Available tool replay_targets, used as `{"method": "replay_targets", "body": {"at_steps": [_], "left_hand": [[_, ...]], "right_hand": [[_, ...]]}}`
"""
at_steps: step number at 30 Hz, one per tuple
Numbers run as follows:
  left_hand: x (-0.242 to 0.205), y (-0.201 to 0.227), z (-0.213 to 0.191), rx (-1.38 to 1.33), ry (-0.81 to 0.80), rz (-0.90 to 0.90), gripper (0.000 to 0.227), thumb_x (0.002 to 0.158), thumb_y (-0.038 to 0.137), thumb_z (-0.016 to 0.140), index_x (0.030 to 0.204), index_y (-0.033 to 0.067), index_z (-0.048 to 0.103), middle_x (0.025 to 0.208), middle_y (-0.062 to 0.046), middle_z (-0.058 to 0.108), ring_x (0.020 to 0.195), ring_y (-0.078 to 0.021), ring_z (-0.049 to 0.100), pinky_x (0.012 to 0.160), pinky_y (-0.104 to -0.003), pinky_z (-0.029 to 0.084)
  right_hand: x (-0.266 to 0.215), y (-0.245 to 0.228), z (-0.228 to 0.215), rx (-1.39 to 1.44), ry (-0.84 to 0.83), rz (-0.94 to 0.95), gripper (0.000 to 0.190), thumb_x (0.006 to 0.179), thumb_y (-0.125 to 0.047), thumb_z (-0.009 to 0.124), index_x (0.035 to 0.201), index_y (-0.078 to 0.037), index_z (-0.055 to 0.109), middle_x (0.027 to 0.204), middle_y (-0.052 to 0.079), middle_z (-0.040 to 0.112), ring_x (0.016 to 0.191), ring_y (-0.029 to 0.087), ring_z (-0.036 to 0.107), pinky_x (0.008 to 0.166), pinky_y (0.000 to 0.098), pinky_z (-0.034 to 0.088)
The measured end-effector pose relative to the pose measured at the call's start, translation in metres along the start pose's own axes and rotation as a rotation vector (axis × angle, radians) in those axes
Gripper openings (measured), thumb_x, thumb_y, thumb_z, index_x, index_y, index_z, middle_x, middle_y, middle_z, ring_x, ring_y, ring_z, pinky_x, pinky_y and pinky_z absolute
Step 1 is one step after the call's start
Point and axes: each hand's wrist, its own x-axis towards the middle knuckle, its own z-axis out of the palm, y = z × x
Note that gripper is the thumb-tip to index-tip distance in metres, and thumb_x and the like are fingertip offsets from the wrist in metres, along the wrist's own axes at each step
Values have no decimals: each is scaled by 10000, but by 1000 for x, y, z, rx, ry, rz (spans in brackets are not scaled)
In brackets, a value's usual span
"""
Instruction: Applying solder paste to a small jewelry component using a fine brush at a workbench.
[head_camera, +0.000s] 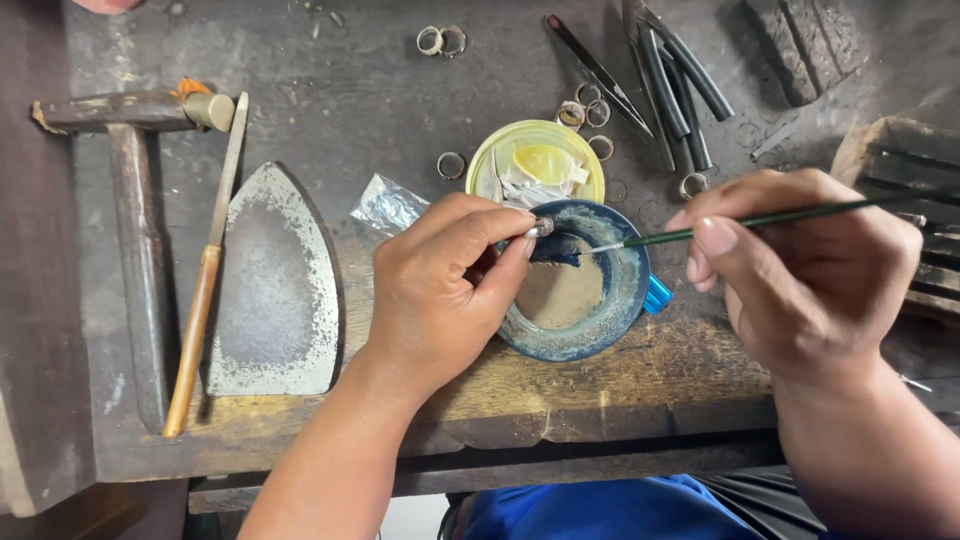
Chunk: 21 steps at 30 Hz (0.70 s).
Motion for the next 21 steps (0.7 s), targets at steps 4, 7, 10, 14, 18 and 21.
{"method": "replay_targets", "body": {"at_steps": [4, 7, 10, 14, 18, 21], "left_hand": [[0, 1, 0, 13, -18, 9, 127, 778, -9, 631, 868, 79, 611, 827, -36, 619, 667, -128, 570, 584, -229, 438], [0, 1, 1, 14, -31, 2, 124, 785, 1, 622, 873, 88, 611, 846, -33, 620, 720, -136, 590, 631, -235, 452], [-1, 0, 1, -11, -34, 26, 111, 790, -6, 620, 875, 64, 612, 840, -48, 620, 730, -147, 603, 640, -239, 463], [-1, -1, 2, -2, -37, 32, 117, 787, -3, 623, 878, 69, 614, 840, -42, 617, 713, -142, 602, 607, -237, 458], [-1, 0, 2, 3, -44, 36, 126, 784, -5, 627, 884, 72, 613, 846, -37, 617, 724, -143, 605, 617, -238, 463], [-1, -1, 2, 5, -44, 44, 121, 790, -1, 624, 884, 74, 610, 841, -34, 615, 721, -145, 604, 614, -243, 460]], "right_hand": [[-5, 6, 1, 23, 44, -139, 159, 774, -7, 505, 708, 132, 464, 569, 173, 485, 486, 224, 514, 585, 335, 529], [-13, 10, 0, 14, 86, -146, 147, 789, -42, 554, 830, 70, 470, 636, 164, 519, 646, 286, 588, 670, 360, 548], [-16, 12, 0, 27, 101, -111, 121, 759, 30, 583, 831, 75, 497, 718, 188, 536, 712, 309, 625, 662, 334, 540], [-14, 9, 0, -8, 59, -127, 115, 766, 29, 584, 831, 68, 499, 741, 197, 549, 734, 311, 632, 672, 336, 534], [-9, 3, 3, -50, 31, -117, 110, 771, 30, 566, 803, 111, 498, 744, 241, 559, 715, 309, 611, 679, 341, 513], [-11, 4, 2, -46, 29, -136, 86, 791, 42, 563, 825, 76, 492, 732, 200, 550, 748, 309, 625, 687, 349, 525]]}}
